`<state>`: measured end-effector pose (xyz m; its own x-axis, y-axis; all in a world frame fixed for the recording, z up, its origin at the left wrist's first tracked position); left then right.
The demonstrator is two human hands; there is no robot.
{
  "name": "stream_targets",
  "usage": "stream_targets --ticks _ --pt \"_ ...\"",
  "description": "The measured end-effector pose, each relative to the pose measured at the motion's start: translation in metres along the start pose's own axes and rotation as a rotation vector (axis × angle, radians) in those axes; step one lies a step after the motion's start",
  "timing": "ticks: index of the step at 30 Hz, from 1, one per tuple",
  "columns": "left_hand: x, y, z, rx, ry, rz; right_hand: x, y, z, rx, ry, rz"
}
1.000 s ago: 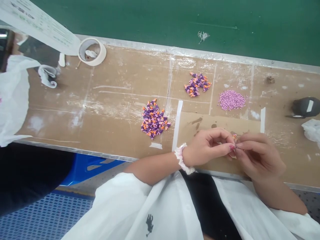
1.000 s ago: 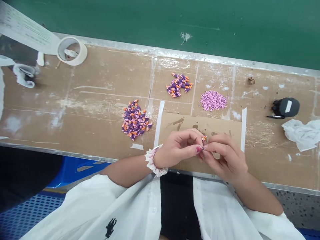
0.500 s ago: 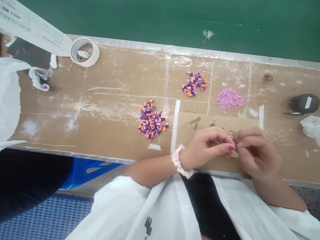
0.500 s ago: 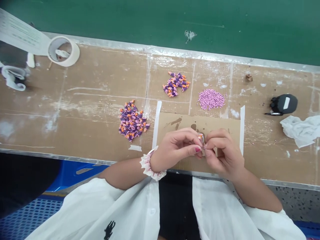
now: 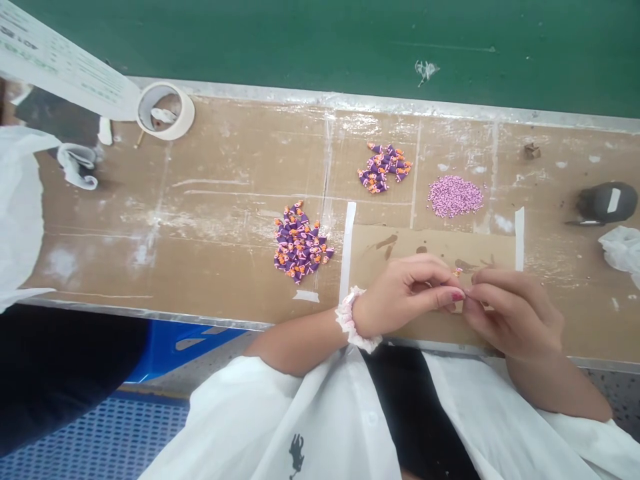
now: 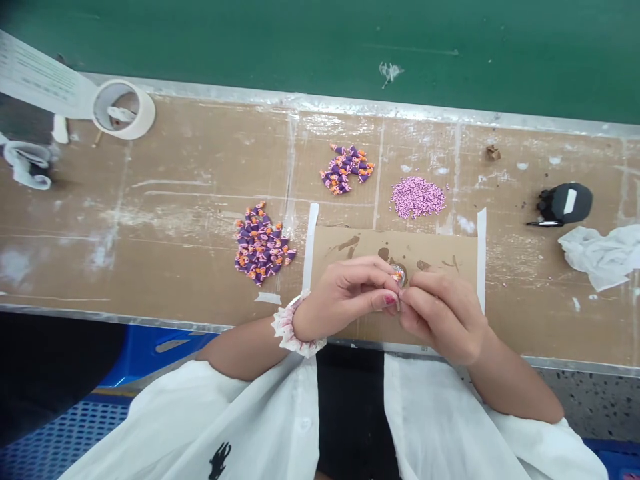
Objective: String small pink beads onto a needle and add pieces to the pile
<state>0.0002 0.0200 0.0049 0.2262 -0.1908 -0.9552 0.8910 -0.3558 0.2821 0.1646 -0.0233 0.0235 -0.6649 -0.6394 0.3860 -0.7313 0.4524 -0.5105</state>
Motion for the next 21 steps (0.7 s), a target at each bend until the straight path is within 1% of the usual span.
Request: stream_targets --ticks 3,5,8,11,14,16,17,19,21 --pt "0.0 -0.002 -0.002 -0.003 -0.042 0.048 -0.001 -0.003 0.005 0.002 -0.009 0.035" --pt "-0.001 -0.003 -0.003 0.021 -0.078 0.079 0.0 -0.004 0.004 0.018 -0.023 0.011" --pt "-0.002 -0.003 -0.004 0.08 -0.189 0.16 0.003 -0.004 -0.004 0.028 -0.027 -0.031" --pt "-0.002 0.0 -0.003 0.098 -0.297 0.303 0.007 -0.002 -0.014 0.017 0.04 -0.068" --pt "0.002 0.003 -0.001 0.074 -0.342 0.4 0.009 -0.001 -0.02 -0.008 0.098 -0.085" --pt "0.004 0.005 0.001 0.053 -0.319 0.398 0.01 -0.001 -0.021 -0.019 0.106 -0.083" --pt "0.005 0.005 0.002 0.041 -0.283 0.367 0.009 -0.001 -0.021 -0.017 0.113 -0.081" --pt "0.005 0.005 0.002 0.008 -0.158 0.246 0.008 0.0 -0.02 -0.02 0.124 -0.082" --pt "0.003 0.003 0.003 -0.037 0.01 0.068 0.007 0.001 -0.018 -0.035 0.123 -0.091"
Point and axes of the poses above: each hand's wrist, its own z-axis away from the middle knuckle, its own y-axis out of the palm, x = y × z, the point moved 2 cm from there along -z, towards the middle knuckle, and after that the axes turned 14 degrees about -x, right-handed, at the moved point
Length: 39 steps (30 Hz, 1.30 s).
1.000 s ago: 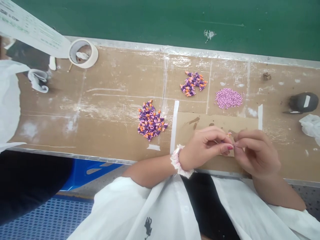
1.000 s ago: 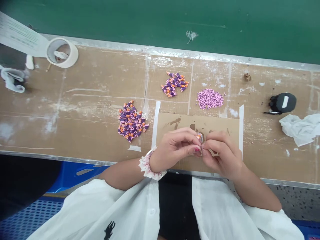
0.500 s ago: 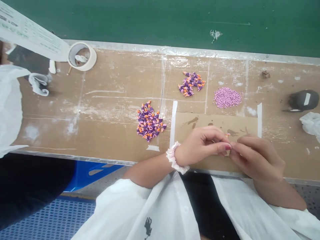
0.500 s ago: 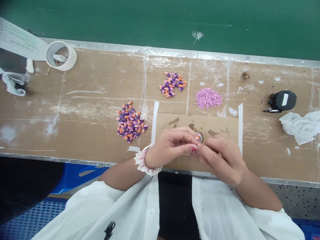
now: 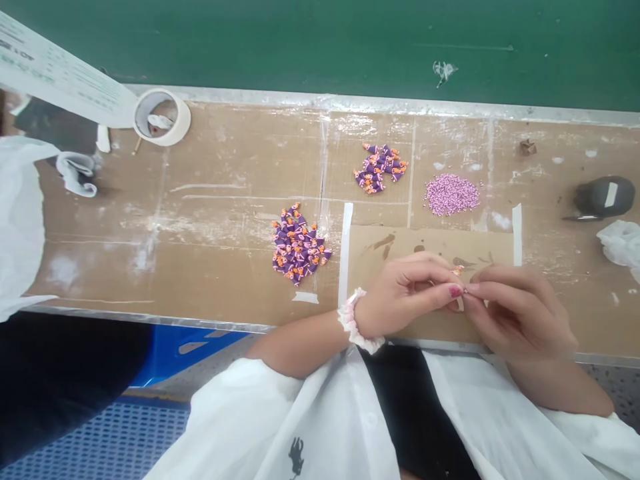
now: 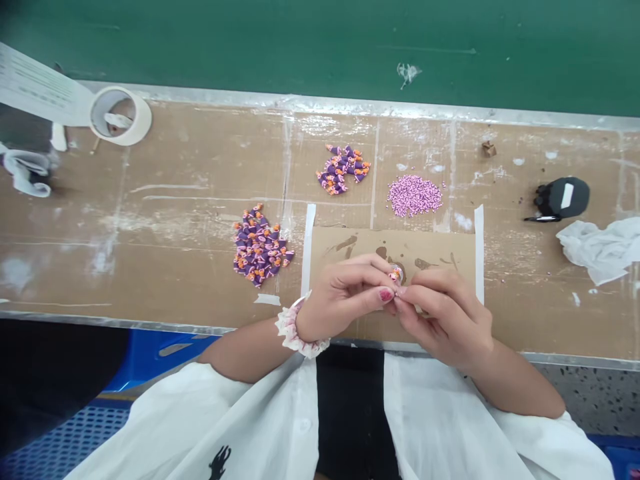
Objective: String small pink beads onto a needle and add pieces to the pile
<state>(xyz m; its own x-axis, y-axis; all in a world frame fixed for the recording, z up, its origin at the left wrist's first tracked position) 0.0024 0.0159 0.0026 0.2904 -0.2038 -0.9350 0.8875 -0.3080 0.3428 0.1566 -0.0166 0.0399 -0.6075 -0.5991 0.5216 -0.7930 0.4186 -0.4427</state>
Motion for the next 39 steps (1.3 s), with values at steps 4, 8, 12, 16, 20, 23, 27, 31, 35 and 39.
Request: stream_targets --ticks 4,8,12,16,20,23,27,31,35,39 --pt "-0.005 -0.002 0.0 -0.055 0.321 -0.274 -0.004 0.0 0.005 0.005 0.035 -0.061" --pt "-0.007 -0.001 0.001 -0.038 0.452 -0.349 -0.009 0.0 0.006 0.087 0.176 -0.137" --pt "-0.007 -0.002 0.001 -0.009 0.483 -0.344 -0.008 0.001 0.001 0.115 0.16 -0.186" --pt "-0.005 -0.002 0.002 -0.006 0.503 -0.356 -0.008 0.002 -0.003 0.148 0.149 -0.178" --pt "-0.004 -0.003 0.002 -0.007 0.588 -0.423 -0.01 0.003 -0.004 0.175 0.163 -0.199" --pt "-0.006 -0.004 0.002 0.016 0.655 -0.468 -0.012 0.003 -0.004 0.213 0.191 -0.263" --pt "-0.007 -0.006 0.002 0.056 0.641 -0.512 -0.014 0.002 -0.006 0.247 0.244 -0.314" --pt "-0.008 -0.007 0.001 0.07 0.635 -0.54 -0.015 0.001 -0.007 0.282 0.257 -0.312" --pt "-0.008 -0.005 0.001 0.076 0.664 -0.557 -0.015 0.001 -0.007 0.292 0.277 -0.301" --pt "-0.008 -0.003 0.001 0.039 0.698 -0.554 -0.015 0.0 -0.007 0.272 0.242 -0.312"
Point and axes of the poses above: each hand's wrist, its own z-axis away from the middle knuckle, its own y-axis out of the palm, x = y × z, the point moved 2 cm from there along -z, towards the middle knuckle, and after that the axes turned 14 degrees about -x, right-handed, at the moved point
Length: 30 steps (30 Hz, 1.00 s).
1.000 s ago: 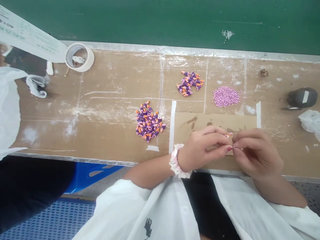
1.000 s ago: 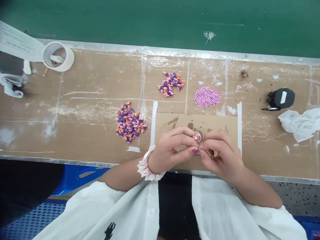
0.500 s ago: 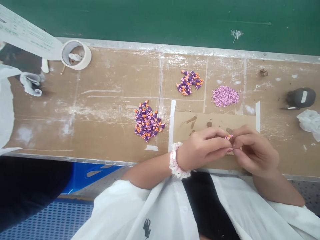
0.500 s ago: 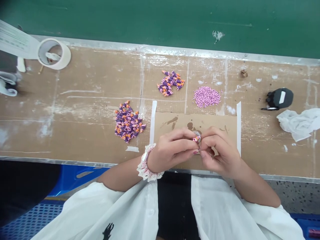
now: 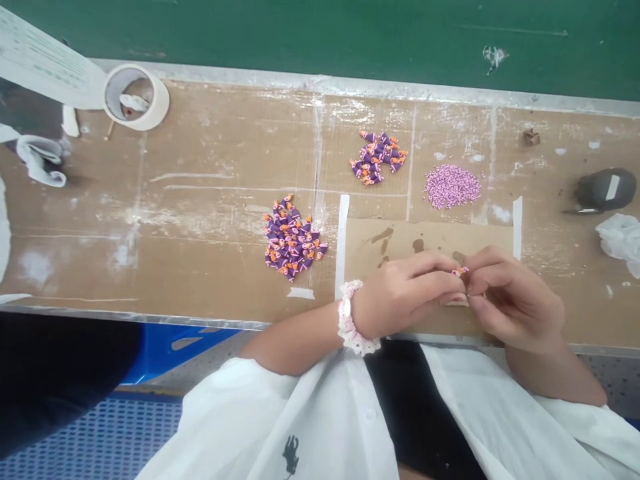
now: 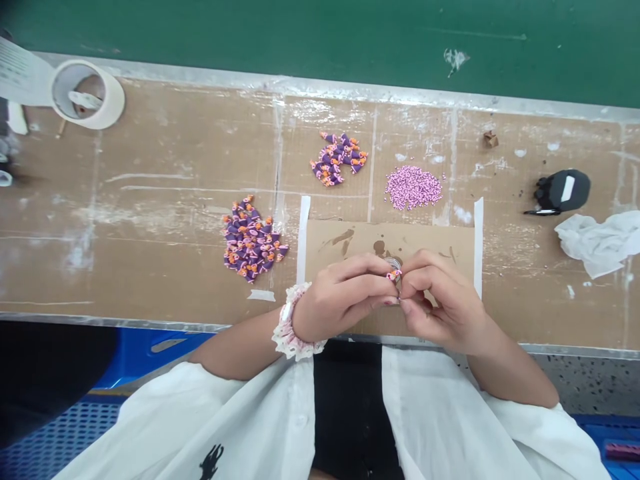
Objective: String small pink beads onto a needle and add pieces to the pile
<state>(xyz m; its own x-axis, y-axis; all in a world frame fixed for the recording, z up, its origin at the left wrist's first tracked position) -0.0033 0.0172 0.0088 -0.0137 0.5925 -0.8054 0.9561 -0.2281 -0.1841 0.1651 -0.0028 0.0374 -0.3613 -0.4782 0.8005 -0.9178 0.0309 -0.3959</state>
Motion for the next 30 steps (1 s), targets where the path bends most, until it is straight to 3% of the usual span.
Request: stream_targets --ticks 5,8,12,21,26,30 --pt "0.007 -0.009 -0.004 -0.127 -0.124 -0.004 -0.003 -0.008 0.001 0.013 0.017 -0.013" --pt "0.014 -0.015 -0.006 -0.227 -0.345 0.121 -0.009 -0.008 0.004 0.118 -0.007 0.249" --pt "0.019 -0.014 -0.006 -0.28 -0.611 0.356 -0.014 -0.004 0.008 0.308 -0.146 0.528" --pt "0.025 -0.011 -0.008 -0.362 -0.907 0.679 -0.013 0.004 0.008 0.43 -0.214 0.734" --pt "0.024 -0.009 -0.009 -0.383 -0.991 0.751 -0.012 0.002 0.008 0.406 -0.2 0.696" --pt "0.022 -0.005 -0.005 -0.303 -1.101 0.874 -0.01 -0.005 0.005 0.178 -0.037 0.415"
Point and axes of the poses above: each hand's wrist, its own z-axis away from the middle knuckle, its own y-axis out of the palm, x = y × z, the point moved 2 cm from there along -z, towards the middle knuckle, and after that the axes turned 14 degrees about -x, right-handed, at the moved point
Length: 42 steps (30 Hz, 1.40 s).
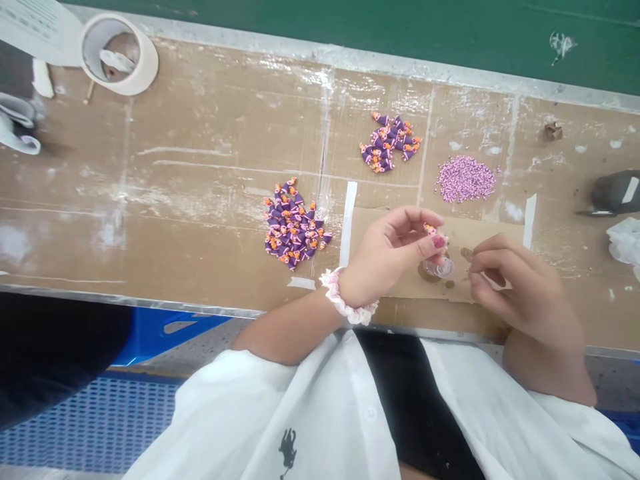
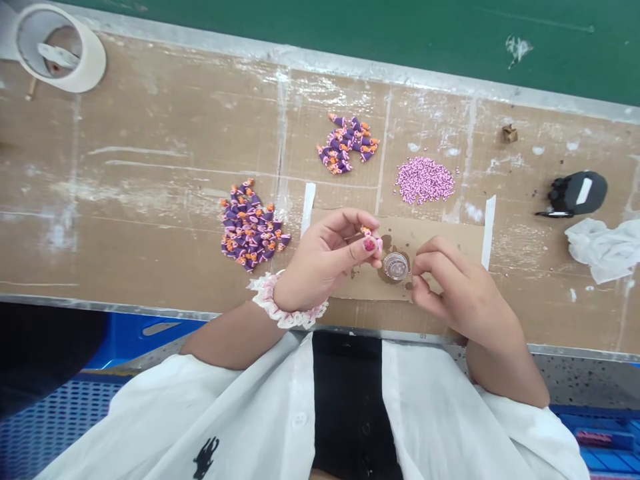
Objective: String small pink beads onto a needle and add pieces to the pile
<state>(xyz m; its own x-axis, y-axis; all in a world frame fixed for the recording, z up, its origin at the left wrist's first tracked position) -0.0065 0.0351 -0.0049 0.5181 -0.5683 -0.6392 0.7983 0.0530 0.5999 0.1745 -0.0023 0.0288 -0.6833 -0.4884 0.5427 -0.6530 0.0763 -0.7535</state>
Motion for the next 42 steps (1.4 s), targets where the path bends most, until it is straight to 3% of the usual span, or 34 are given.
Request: stream_targets --ticks 3,5,8,12,20,30,42 --pt "0.006 0.002 0.004 0.09 -0.161 0.025 0.002 -0.002 -0.002 -0.22 0.064 -0.195" --pt "0.01 0.004 0.007 0.134 -0.265 0.05 0.006 0.0 -0.003 -0.288 0.049 -0.251" --pt "0.014 0.005 0.009 0.165 -0.375 0.082 0.012 0.004 -0.004 -0.278 0.016 -0.24" --pt "0.014 0.005 0.008 0.171 -0.423 0.079 0.015 0.005 -0.006 -0.267 -0.016 -0.224" --pt "0.014 0.006 0.008 0.176 -0.436 0.054 0.017 0.006 -0.006 -0.265 -0.117 -0.163" --pt "0.012 0.005 0.006 0.176 -0.333 -0.002 0.021 0.008 0.002 -0.321 -0.141 -0.065" --pt "0.014 0.005 0.003 0.183 -0.29 -0.019 0.014 0.008 0.001 -0.248 -0.001 -0.143"
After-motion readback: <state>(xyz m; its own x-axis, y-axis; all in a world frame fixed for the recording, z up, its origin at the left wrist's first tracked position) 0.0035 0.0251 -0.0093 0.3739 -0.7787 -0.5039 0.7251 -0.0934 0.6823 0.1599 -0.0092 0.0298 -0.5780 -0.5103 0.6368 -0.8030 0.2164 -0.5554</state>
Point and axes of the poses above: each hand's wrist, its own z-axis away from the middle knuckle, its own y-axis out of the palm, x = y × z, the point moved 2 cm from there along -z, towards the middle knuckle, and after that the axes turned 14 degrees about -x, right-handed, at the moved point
